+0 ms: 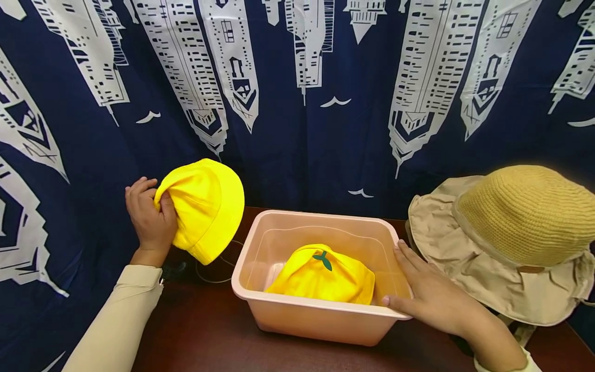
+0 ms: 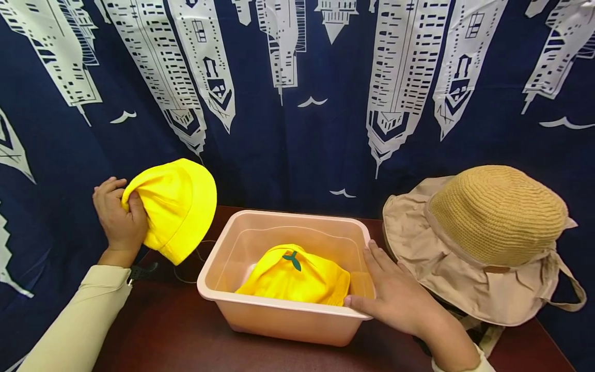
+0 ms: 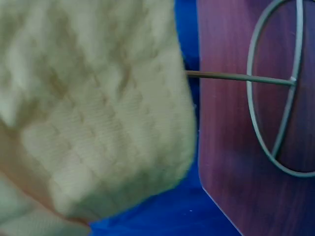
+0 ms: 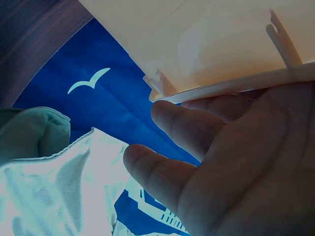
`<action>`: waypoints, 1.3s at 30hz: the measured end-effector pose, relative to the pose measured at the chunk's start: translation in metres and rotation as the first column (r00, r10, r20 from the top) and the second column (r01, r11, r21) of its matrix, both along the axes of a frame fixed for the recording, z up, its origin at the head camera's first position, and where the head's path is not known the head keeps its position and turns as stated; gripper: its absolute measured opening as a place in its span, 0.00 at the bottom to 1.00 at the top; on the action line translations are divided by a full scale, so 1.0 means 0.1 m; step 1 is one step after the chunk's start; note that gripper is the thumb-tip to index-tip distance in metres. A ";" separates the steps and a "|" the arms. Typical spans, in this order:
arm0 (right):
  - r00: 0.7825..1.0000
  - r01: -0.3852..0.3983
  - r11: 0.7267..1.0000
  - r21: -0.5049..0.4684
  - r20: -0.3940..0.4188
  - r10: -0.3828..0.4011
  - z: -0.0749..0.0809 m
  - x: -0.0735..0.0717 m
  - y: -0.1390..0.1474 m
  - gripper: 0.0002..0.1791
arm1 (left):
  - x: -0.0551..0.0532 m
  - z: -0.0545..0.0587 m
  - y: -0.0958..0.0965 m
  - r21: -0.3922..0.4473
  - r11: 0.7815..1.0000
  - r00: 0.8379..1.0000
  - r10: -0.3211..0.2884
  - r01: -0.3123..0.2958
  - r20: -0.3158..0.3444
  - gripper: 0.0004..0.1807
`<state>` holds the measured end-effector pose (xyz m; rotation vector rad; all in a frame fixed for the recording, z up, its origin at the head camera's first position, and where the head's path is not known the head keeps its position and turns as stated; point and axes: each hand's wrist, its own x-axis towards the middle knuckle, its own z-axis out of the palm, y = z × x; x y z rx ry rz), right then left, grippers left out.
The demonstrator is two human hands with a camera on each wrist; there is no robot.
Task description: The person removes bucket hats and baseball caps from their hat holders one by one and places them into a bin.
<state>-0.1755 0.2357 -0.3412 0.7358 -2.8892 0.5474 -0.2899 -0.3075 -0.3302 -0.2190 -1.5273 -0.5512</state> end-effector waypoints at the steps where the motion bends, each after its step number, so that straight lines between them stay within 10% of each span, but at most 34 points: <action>1: 1.000 0.000 1.000 0.000 0.002 0.000 0.00 0.00 0.00 0.55 | -0.01 0.03 -0.01 0.012 1.000 1.000 -0.006 0.006 0.008 0.14; 11: 1.000 -0.003 1.000 0.000 0.003 0.003 0.00 -0.01 -0.01 0.56 | 0.10 0.09 -0.18 0.196 0.981 0.985 -0.043 0.009 0.170 0.18; 19: 1.000 -0.003 1.000 -0.002 0.004 0.003 0.00 -0.01 -0.02 0.56 | 0.25 0.10 -0.30 0.069 0.997 0.993 0.015 -0.023 0.113 0.15; 31: 1.000 0.000 1.000 -0.007 0.000 0.000 0.00 -0.01 0.01 0.55 | 0.61 0.84 0.04 -0.163 0.978 0.991 -0.123 0.131 0.059 0.20; 39: 1.000 -0.003 1.000 -0.005 -0.007 0.003 0.00 -0.01 0.01 0.55 | 0.63 1.16 0.41 -0.422 0.877 0.971 -0.235 0.231 0.043 0.27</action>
